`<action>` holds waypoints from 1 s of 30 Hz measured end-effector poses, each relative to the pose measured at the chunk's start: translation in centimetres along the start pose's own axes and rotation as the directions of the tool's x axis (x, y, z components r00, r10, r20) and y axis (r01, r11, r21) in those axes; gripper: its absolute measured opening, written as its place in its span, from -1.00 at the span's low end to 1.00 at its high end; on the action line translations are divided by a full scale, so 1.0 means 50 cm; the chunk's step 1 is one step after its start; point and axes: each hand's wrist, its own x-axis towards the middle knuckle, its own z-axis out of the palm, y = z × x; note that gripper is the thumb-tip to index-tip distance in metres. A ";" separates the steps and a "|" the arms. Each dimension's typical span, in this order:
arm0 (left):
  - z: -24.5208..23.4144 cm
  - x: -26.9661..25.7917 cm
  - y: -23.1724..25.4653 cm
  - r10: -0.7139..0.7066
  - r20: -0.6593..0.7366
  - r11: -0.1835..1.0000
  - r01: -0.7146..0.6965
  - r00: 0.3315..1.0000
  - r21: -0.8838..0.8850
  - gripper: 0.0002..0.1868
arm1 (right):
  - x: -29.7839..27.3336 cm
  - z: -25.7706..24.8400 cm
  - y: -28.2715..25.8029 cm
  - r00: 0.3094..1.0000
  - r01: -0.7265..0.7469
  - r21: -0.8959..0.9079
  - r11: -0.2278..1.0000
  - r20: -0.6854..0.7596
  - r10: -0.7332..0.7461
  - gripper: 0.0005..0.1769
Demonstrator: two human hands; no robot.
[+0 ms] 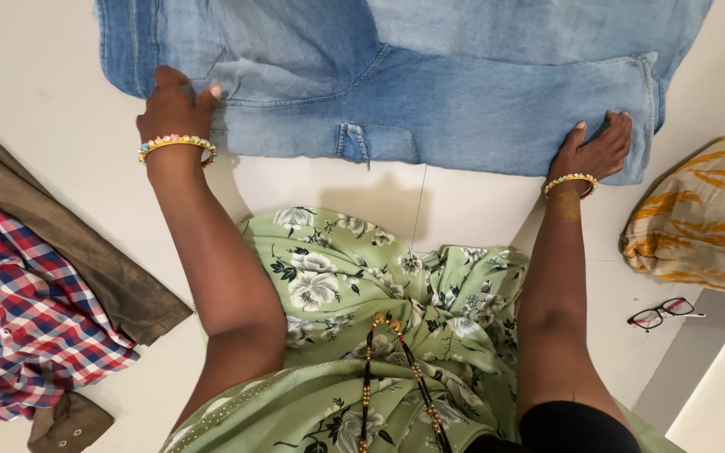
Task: The person folds a denim shirt by hand on the floor, smoothing the fabric and folding the body and sleeves inward.
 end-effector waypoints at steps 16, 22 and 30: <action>0.029 0.024 -0.038 -0.277 0.214 0.874 0.153 0.937 0.462 -0.49 | -0.001 0.013 -0.001 0.998 0.021 -0.008 1.000 -0.062 -0.022 -0.45; 0.046 0.029 -0.046 -0.278 0.206 0.903 0.182 0.938 0.390 -0.66 | 0.002 0.032 0.026 0.998 0.023 -0.028 0.999 -0.052 -0.025 -0.43; 0.032 0.021 -0.016 -0.275 0.218 0.924 0.195 0.937 0.328 -0.64 | 0.054 0.011 -0.098 0.998 -0.035 -0.283 0.958 -0.055 0.021 -0.46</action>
